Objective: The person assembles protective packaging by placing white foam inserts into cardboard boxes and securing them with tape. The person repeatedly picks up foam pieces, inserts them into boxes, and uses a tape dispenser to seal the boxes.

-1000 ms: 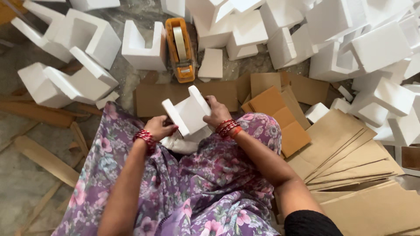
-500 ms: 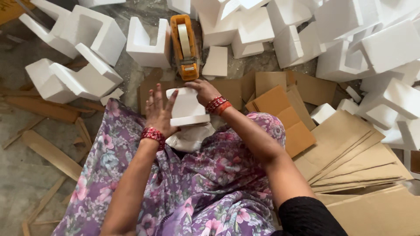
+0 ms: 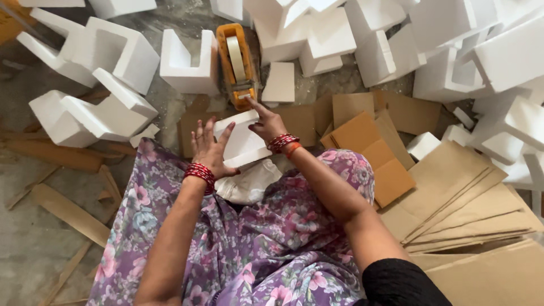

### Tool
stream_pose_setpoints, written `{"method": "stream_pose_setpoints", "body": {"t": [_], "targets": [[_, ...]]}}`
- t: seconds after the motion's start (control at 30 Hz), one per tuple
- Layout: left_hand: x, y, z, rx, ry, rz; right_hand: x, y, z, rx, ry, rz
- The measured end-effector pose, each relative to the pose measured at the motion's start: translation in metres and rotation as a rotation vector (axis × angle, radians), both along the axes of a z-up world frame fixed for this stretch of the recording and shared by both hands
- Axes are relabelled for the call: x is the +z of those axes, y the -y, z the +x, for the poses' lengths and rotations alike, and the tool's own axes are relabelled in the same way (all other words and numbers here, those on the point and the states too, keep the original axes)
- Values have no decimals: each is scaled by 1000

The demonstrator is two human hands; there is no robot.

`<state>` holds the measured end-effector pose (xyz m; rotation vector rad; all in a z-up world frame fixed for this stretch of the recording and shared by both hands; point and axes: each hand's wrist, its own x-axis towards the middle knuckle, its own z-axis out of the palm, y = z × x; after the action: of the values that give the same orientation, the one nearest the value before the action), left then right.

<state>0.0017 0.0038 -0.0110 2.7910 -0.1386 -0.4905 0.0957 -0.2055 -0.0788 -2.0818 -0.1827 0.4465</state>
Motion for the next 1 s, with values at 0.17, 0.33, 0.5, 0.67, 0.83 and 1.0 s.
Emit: {"method": "stream_pose_setpoints", "body": {"t": [0.17,0.33,0.5,0.67,0.83,1.0], "targets": [[0,-3,5,-34,4,22,-9,-11,-9,-8,165,-6],[-13,-12,3,-79,104,41,-8,-23,-11,-9,245,8],[-21,-16,4,-128,153,12,6,28,13,-25,706,-34],[-22,-20,1,-153,213,-23,33,209,14,-351,408,-69],[-24,-19,1,-136,199,-27,-22,346,-64,-173,109,-646],[-25,-18,4,-144,182,3,-117,348,-101,-169,153,-1107]]}}
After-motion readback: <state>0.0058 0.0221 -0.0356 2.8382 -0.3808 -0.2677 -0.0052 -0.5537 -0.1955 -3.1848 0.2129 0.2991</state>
